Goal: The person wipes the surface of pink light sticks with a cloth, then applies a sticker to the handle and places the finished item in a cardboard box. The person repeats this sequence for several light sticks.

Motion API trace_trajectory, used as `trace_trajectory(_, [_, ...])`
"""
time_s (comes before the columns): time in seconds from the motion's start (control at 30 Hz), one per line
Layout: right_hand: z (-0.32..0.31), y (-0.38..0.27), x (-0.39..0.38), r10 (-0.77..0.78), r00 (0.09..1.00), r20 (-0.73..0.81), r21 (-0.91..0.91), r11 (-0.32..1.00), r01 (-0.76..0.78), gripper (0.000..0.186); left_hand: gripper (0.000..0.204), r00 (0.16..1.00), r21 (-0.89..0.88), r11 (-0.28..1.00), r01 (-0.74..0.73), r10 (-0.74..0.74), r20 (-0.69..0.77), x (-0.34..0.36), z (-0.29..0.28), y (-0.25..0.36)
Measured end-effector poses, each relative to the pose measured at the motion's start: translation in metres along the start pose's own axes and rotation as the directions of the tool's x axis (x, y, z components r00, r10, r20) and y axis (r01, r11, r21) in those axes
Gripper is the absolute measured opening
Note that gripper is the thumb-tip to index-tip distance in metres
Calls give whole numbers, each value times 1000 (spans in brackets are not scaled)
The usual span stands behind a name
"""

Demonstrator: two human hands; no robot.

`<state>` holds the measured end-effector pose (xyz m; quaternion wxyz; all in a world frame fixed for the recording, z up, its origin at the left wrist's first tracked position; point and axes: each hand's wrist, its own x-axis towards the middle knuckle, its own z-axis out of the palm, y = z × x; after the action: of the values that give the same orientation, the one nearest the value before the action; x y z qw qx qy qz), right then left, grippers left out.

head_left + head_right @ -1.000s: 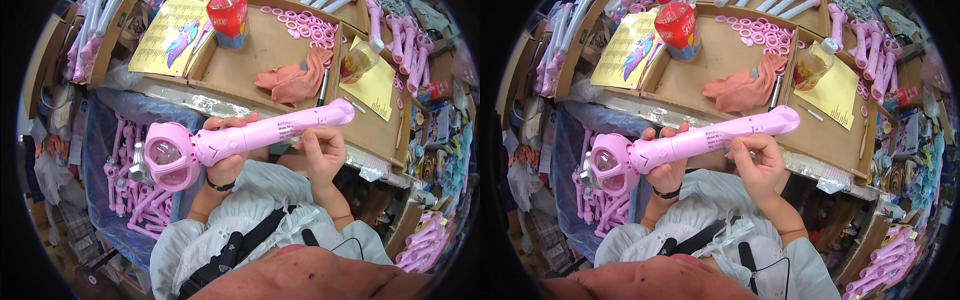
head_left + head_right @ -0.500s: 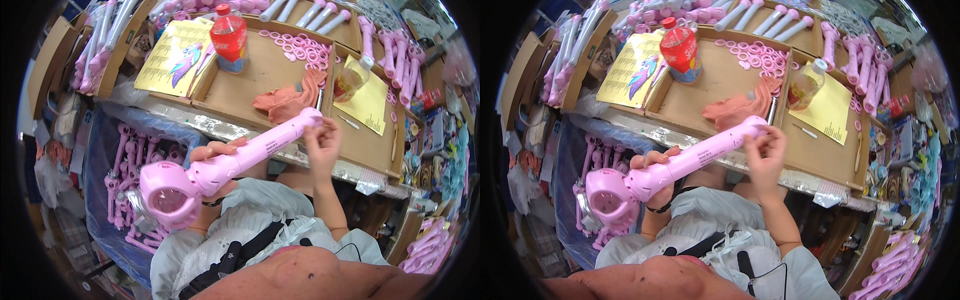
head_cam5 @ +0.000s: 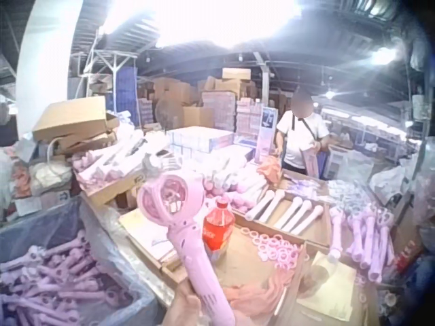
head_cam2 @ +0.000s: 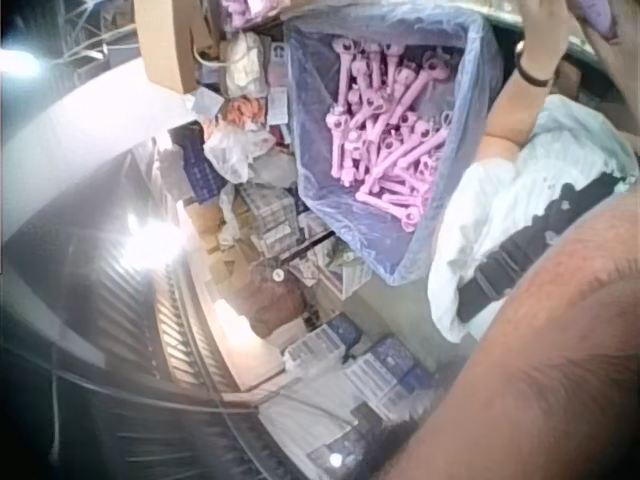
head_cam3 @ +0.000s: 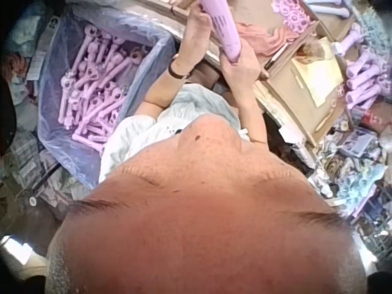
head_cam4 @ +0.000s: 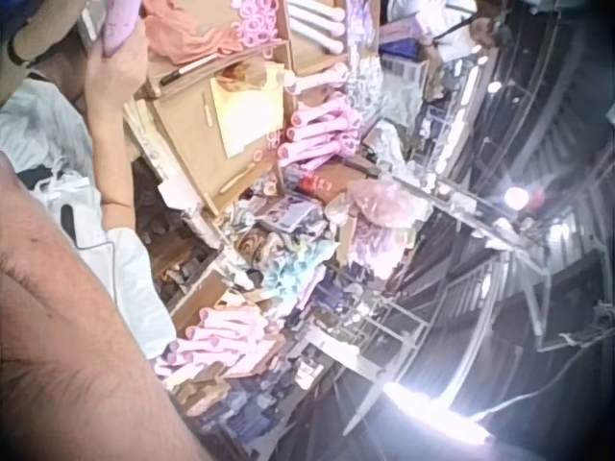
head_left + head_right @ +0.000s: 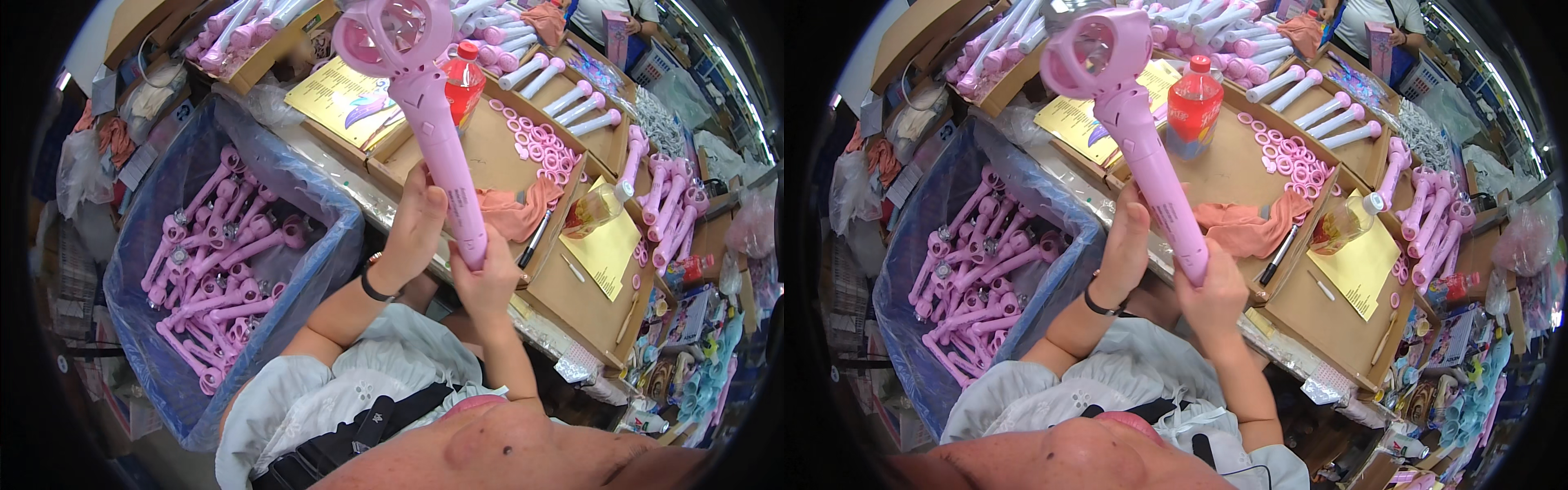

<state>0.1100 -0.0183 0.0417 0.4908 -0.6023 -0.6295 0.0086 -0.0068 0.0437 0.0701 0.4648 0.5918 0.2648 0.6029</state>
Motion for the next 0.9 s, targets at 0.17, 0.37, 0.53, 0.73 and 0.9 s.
trace_trajectory(0.17, [9,-12,-22,86,994,61,110,990,-92,45,56,979,145,987,-72,97,-179,-4,-1,-22])
trace_trajectory(0.37, [-9,-16,-39,58,659,750,627,255,-736,36,81,856,-739,443,507,-358,373,-1,6,-27])
trace_trajectory(0.53, [-13,-11,-42,154,694,703,610,371,-700,35,88,805,-746,407,528,39,592,-3,3,-33])
trace_trajectory(0.73, [1,2,-49,282,936,211,193,926,-323,41,52,950,-217,928,304,-278,140,-43,13,-27])
trace_trajectory(0.9, [2,9,-67,343,812,472,419,723,-549,46,54,898,-343,831,438,-389,203,-43,5,-19])
